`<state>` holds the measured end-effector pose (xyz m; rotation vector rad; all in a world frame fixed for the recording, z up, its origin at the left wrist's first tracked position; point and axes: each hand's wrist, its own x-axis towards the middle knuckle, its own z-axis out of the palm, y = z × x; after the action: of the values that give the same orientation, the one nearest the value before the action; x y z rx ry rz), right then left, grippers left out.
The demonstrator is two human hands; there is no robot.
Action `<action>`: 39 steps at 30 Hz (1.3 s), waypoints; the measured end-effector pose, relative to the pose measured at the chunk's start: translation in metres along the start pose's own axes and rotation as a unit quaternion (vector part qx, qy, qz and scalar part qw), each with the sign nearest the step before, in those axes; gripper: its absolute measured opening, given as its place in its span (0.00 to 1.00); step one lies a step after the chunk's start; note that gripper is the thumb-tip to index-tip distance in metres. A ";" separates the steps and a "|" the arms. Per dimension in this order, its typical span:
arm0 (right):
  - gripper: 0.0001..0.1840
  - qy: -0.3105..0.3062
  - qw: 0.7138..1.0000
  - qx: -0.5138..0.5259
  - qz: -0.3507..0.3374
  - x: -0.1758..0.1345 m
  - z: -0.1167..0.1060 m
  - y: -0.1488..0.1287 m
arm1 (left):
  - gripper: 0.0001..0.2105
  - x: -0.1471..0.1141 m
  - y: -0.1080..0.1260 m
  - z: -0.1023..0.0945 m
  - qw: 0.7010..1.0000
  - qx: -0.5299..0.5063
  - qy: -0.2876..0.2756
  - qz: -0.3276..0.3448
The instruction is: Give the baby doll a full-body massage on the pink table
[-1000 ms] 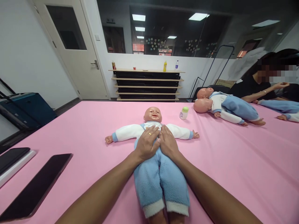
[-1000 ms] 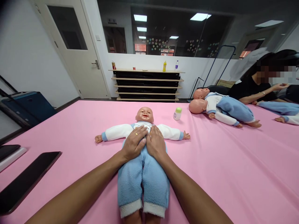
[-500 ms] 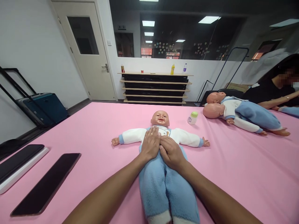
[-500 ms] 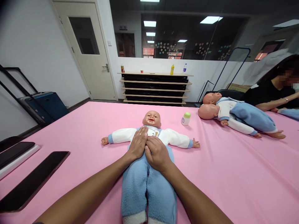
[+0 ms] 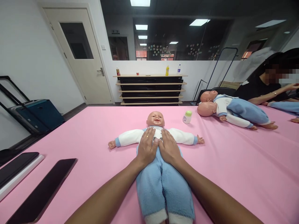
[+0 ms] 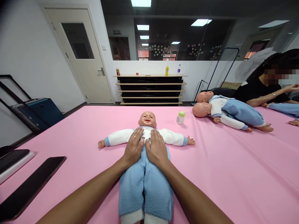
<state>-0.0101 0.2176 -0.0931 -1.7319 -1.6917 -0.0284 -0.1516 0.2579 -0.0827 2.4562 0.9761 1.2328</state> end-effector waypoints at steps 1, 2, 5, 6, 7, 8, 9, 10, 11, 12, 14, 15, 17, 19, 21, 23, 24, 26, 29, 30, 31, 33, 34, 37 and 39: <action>0.31 0.010 1.000 0.007 0.016 -0.001 0.002 0.002 | 0.23 0.000 0.001 -0.002 1.000 0.001 -0.007 0.011; 0.31 0.019 0.999 0.015 0.031 -0.002 0.003 0.004 | 0.23 0.001 0.003 -0.003 1.000 0.001 -0.020 0.024; 0.29 0.046 0.996 0.044 0.056 -0.005 0.004 0.008 | 0.21 0.006 0.008 -0.010 0.994 -0.002 -0.094 0.062; 0.28 0.057 0.995 0.054 0.056 -0.006 0.003 0.009 | 0.21 0.008 0.010 -0.012 0.990 -0.002 -0.122 0.073; 0.28 0.071 0.994 0.062 0.048 -0.007 0.002 0.010 | 0.20 0.010 0.011 -0.013 0.986 0.001 -0.144 0.081; 0.27 0.086 0.993 0.068 0.033 -0.007 0.001 0.009 | 0.20 0.012 0.012 -0.014 0.983 0.004 -0.160 0.085; 0.26 0.102 0.992 0.073 0.012 -0.007 0.000 0.008 | 0.20 0.014 0.013 -0.015 0.982 0.009 -0.168 0.084; 0.25 0.115 0.990 0.077 -0.012 -0.008 -0.002 0.007 | 0.20 0.015 0.013 -0.014 0.982 0.013 -0.170 0.078; 0.24 0.128 0.988 0.079 -0.035 -0.008 -0.004 0.005 | 0.21 0.016 0.013 -0.013 0.983 0.016 -0.168 0.068; 0.24 0.138 0.986 0.080 -0.054 -0.008 -0.006 0.003 | 0.21 0.017 0.012 -0.011 0.985 0.019 -0.164 0.056; 0.22 0.151 0.982 0.079 -0.082 -0.008 -0.011 -0.003 | 0.22 0.017 0.008 -0.006 0.988 0.021 -0.152 0.024; 0.20 0.154 0.981 0.077 -0.093 -0.008 -0.013 -0.006 | 0.23 0.016 0.006 -0.003 0.989 0.022 -0.144 0.004; 0.16 0.146 0.979 0.072 -0.122 -0.009 -0.017 -0.011 | 0.24 0.014 0.000 0.002 0.991 0.023 -0.124 -0.039; 0.13 0.113 0.977 0.069 -0.166 -0.009 -0.020 -0.016 | 0.25 0.012 -0.007 0.007 0.991 0.018 -0.098 -0.086; 0.14 0.056 0.973 0.066 -0.212 -0.008 -0.021 -0.020 | 0.26 0.009 -0.012 0.011 0.989 0.001 -0.060 -0.131; 0.17 -0.002 0.970 0.053 -0.237 -0.005 -0.022 -0.022 | 0.27 0.007 -0.014 0.011 0.988 -0.026 -0.010 -0.154; 0.19 -0.026 0.970 0.043 -0.237 -0.004 -0.022 -0.023 | 0.26 0.006 -0.014 0.011 0.988 -0.038 0.013 -0.150; 0.22 -0.054 0.975 0.021 -0.216 0.000 -0.022 -0.023 | 0.25 0.004 -0.013 0.010 0.991 -0.051 0.043 -0.114; 0.25 -0.068 0.984 -0.002 -0.163 0.003 -0.021 -0.021 | 0.24 0.003 -0.009 0.007 0.996 -0.052 0.050 -0.052; 0.25 -0.068 0.987 -0.008 -0.144 0.003 -0.020 -0.021 | 0.24 0.003 -0.007 0.006 0.997 -0.051 0.050 -0.038; 0.26 -0.067 0.990 -0.014 -0.124 0.003 -0.020 -0.020 | 0.24 0.003 -0.006 0.005 0.997 -0.050 0.049 -0.026; 0.27 -0.064 0.994 -0.023 -0.089 0.003 -0.018 -0.018 | 0.24 0.003 -0.005 0.003 0.998 -0.049 0.047 -0.005; 0.27 -0.062 0.995 -0.025 -0.073 0.003 -0.017 -0.017 | 0.24 0.003 -0.004 0.002 0.998 -0.050 0.045 0.006; 0.29 -0.045 0.999 -0.018 -0.021 0.002 -0.013 -0.012 | 0.22 0.001 -0.001 -0.001 0.997 -0.069 0.029 0.033; 0.29 -0.021 1.000 -0.001 0.019 0.001 -0.008 -0.006 | 0.20 0.000 0.001 -0.003 0.994 -0.093 0.003 0.055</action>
<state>-0.0112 0.2138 -0.0838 -1.7770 -1.6897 0.0244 -0.1537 0.2569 -0.0799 2.3897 0.7006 1.3023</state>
